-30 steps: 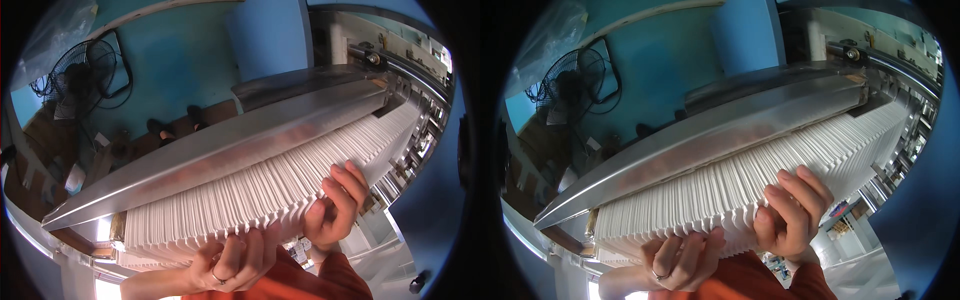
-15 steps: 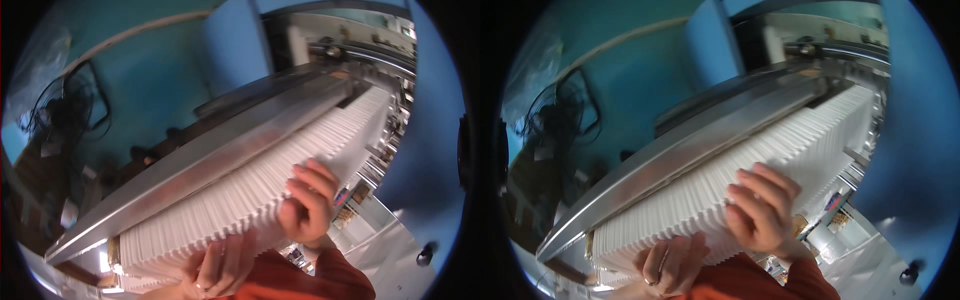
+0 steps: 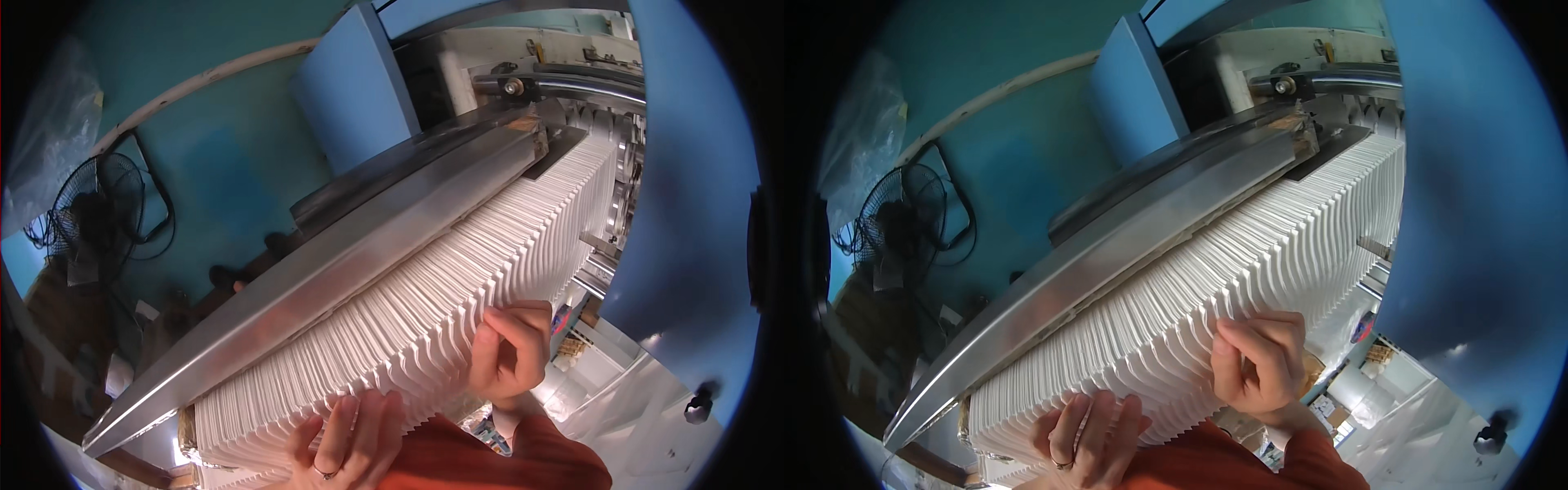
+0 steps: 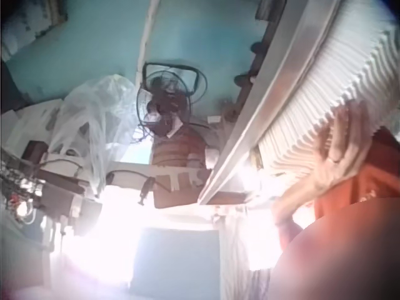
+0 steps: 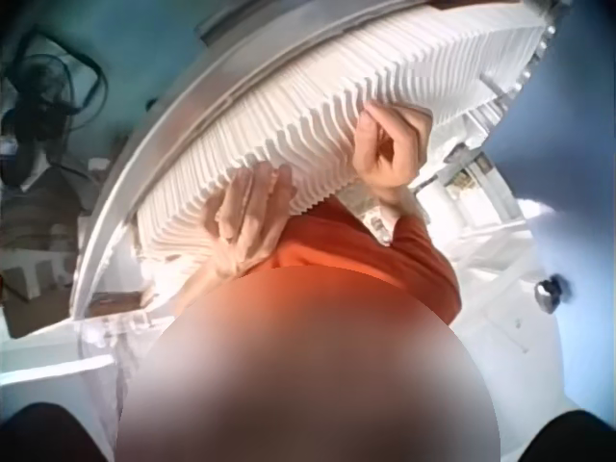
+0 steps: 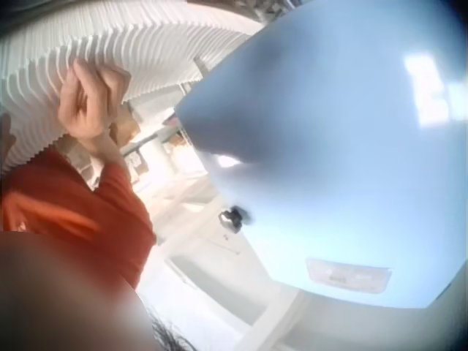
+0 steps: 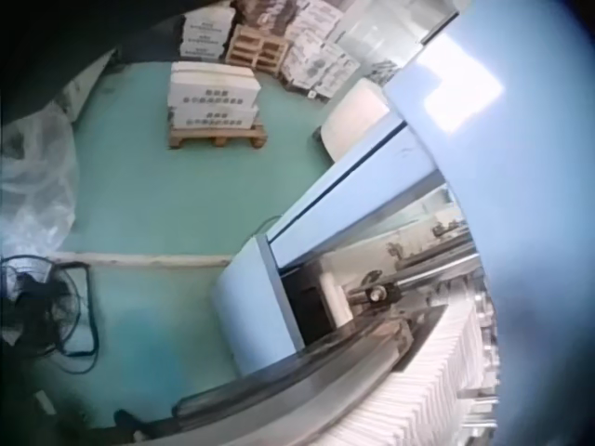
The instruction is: Organizing, stacking, and feeding small paper sheets into a processing machine.
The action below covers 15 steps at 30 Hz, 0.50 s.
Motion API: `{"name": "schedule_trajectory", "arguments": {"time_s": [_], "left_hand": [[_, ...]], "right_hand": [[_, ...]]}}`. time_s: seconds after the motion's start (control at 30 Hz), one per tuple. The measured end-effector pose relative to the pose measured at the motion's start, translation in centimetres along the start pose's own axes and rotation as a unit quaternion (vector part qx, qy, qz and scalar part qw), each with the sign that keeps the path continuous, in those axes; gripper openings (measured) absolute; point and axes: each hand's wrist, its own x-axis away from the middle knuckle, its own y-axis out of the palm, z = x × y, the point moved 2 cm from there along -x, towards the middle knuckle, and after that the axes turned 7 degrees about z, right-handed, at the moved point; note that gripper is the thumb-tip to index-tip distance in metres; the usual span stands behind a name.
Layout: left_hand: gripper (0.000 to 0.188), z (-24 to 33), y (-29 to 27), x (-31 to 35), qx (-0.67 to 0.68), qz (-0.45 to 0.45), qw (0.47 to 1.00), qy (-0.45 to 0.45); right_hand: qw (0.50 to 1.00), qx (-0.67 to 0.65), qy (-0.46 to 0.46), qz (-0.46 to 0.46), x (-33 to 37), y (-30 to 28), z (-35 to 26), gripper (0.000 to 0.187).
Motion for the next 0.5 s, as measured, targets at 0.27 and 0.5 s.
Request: {"name": "schedule_trajectory", "arguments": {"time_s": [0.27,0.5], "left_hand": [[0.021,-0.1,1.2,0.4,-0.017,0.061,0.997,0.047],[0.028,-0.9,0.6,2.3,-0.084,0.129,0.987,0.042]], "right_hand": [[0.991,-0.102,-0.08,-0.023,0.5,-0.4,-1.6,0.014],[0.954,-0.27,-0.056,-0.115,2.0,1.7,-4.8,0.026]]}}
